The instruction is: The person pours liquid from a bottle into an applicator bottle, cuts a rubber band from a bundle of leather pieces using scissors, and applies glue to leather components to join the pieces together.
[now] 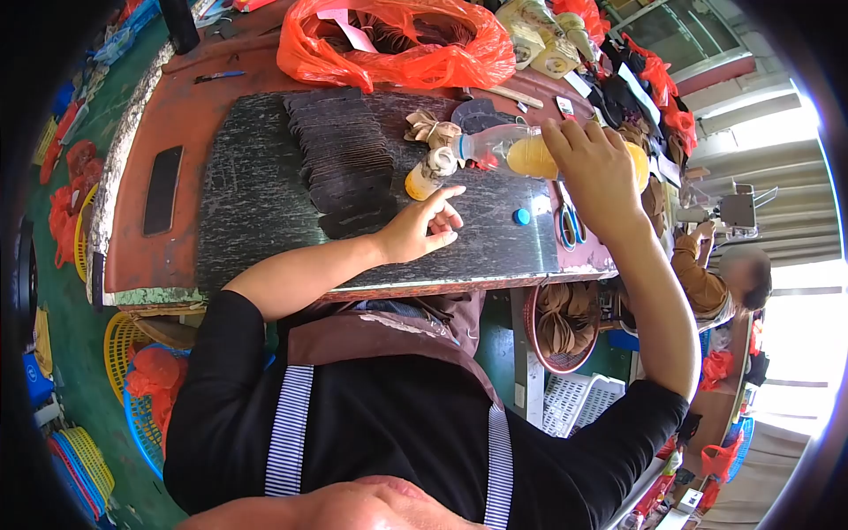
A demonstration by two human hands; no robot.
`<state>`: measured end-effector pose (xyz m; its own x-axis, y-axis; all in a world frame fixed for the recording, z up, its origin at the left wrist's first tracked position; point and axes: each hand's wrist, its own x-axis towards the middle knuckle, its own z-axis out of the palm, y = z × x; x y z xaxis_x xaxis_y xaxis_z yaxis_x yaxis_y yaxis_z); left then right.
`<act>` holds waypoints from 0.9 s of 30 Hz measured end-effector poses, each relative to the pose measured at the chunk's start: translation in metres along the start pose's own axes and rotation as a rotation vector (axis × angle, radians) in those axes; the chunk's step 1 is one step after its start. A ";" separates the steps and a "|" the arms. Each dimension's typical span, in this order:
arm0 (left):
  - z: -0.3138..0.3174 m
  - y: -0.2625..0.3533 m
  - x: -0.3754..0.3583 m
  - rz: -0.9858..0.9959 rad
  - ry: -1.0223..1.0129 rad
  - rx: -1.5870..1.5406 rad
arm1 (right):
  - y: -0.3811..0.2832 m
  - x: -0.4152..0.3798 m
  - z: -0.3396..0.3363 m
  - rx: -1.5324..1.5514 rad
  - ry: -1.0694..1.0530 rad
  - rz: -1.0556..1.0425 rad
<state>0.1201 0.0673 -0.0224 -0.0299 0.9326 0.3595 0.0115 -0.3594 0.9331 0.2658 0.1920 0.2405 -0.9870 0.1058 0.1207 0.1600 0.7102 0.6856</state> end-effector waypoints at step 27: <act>-0.002 0.006 -0.001 -0.031 -0.017 0.018 | 0.000 0.012 -0.002 -0.097 -0.062 -0.047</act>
<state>0.1184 0.0644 -0.0165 -0.0132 0.9438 0.3303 0.0284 -0.3298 0.9436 0.2542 0.1920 0.2430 -0.9919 0.1190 0.0447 0.1114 0.6448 0.7562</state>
